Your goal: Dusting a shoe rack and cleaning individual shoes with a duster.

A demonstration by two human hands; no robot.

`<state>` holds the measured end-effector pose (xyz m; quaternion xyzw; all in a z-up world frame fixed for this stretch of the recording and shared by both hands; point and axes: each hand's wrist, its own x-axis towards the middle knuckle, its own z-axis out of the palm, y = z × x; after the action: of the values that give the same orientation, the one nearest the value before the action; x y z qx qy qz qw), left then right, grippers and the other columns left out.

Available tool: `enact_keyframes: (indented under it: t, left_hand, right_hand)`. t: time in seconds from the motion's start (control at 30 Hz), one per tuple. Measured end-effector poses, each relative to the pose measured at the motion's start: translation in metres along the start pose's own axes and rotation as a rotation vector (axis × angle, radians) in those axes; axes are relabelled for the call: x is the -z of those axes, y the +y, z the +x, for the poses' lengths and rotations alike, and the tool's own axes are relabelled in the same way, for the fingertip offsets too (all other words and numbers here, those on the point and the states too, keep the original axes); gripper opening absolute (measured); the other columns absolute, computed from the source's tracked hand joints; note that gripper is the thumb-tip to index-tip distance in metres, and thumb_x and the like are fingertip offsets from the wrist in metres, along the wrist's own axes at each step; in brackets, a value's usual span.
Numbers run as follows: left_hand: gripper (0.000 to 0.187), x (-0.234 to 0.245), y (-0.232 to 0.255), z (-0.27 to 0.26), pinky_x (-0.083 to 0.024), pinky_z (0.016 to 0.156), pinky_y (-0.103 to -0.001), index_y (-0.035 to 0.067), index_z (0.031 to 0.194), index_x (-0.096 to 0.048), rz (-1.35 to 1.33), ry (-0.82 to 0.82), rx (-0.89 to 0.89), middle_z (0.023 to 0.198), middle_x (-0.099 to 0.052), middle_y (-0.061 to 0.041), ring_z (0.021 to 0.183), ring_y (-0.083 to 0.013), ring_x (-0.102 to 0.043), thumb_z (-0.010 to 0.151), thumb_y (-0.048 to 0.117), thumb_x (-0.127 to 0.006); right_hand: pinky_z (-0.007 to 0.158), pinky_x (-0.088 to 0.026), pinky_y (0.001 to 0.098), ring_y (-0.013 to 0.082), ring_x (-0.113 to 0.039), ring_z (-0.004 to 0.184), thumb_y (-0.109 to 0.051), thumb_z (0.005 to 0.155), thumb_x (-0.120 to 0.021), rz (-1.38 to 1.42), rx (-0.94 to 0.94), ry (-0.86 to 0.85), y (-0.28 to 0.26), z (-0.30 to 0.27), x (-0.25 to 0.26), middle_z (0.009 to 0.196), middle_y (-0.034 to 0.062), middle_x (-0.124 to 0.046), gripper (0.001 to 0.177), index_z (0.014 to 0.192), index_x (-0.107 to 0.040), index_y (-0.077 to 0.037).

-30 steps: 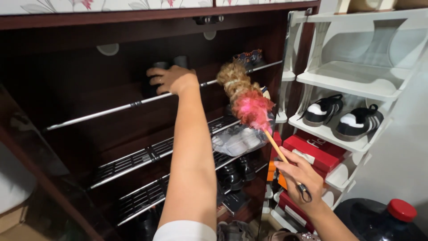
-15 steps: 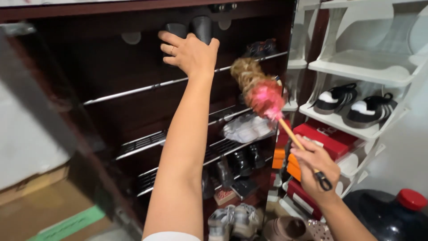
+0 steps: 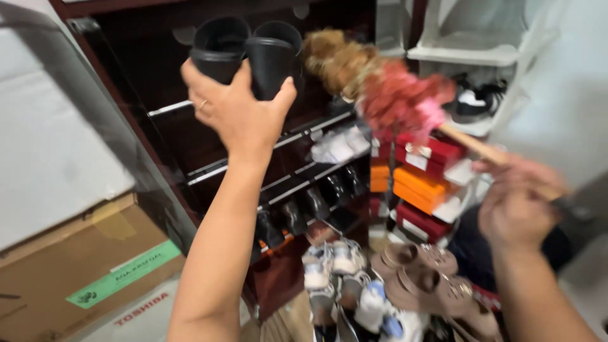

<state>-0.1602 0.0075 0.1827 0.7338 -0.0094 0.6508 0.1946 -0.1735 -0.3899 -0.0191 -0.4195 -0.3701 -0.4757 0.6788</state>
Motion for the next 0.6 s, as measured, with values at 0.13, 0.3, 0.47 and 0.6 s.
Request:
enact_keyframes:
  t: [0.13, 0.3, 0.47, 0.6]
  left_hand:
    - [0.063, 0.05, 0.0, -0.039, -0.036, 0.107, -0.061, 0.012, 0.117, -0.079, -0.076, -0.14, 0.128, 0.154, -0.021, -0.033, 0.131, -0.0548, -0.036, 0.073, 0.057, -0.087]
    - [0.066, 0.048, -0.023, -0.117, -0.035, 0.113, -0.06, 0.003, 0.108, -0.078, -0.221, -0.381, 0.309, 0.153, -0.029, -0.032, 0.132, -0.0515, -0.038, 0.067, 0.055, -0.086]
    - [0.068, -0.005, -0.021, -0.223, -0.031, 0.109, -0.064, 0.006, 0.113, -0.078, -0.166, -0.511, 0.416, 0.153, -0.023, -0.036, 0.132, -0.0559, -0.032, 0.068, 0.056, -0.084]
    - [0.069, -0.045, -0.009, -0.305, -0.032, 0.107, -0.064, 0.009, 0.115, -0.076, -0.054, -0.649, 0.595, 0.156, -0.02, -0.034, 0.131, -0.0535, -0.032, 0.067, 0.057, -0.082]
  right_hand:
    - [0.091, -0.057, 0.0469, 0.0268, -0.062, 0.09, -0.009, 0.13, -0.059, 0.067, -0.065, 0.129, -0.041, 0.003, 0.038, 0.108, 0.0153, -0.061, 0.009, 0.128, -0.053, -0.003]
    - [0.096, -0.057, 0.0426, 0.0333, -0.069, 0.099, -0.009, 0.123, -0.056, -0.059, -0.207, 0.094, -0.081, -0.01, 0.032, 0.116, 0.022, -0.066, 0.013, 0.132, -0.053, 0.001]
    - [0.102, -0.06, 0.0435, 0.0314, -0.072, 0.104, -0.001, 0.124, -0.055, -0.147, -0.3, 0.014, -0.082, -0.027, 0.018, 0.12, 0.0241, -0.07, 0.009, 0.127, -0.059, 0.007]
    - [0.101, -0.061, 0.0431, 0.0306, -0.072, 0.102, 0.002, 0.12, -0.056, -0.226, -0.338, -0.045, -0.073, -0.036, 0.004, 0.117, 0.0223, -0.069, 0.011, 0.124, -0.063, 0.009]
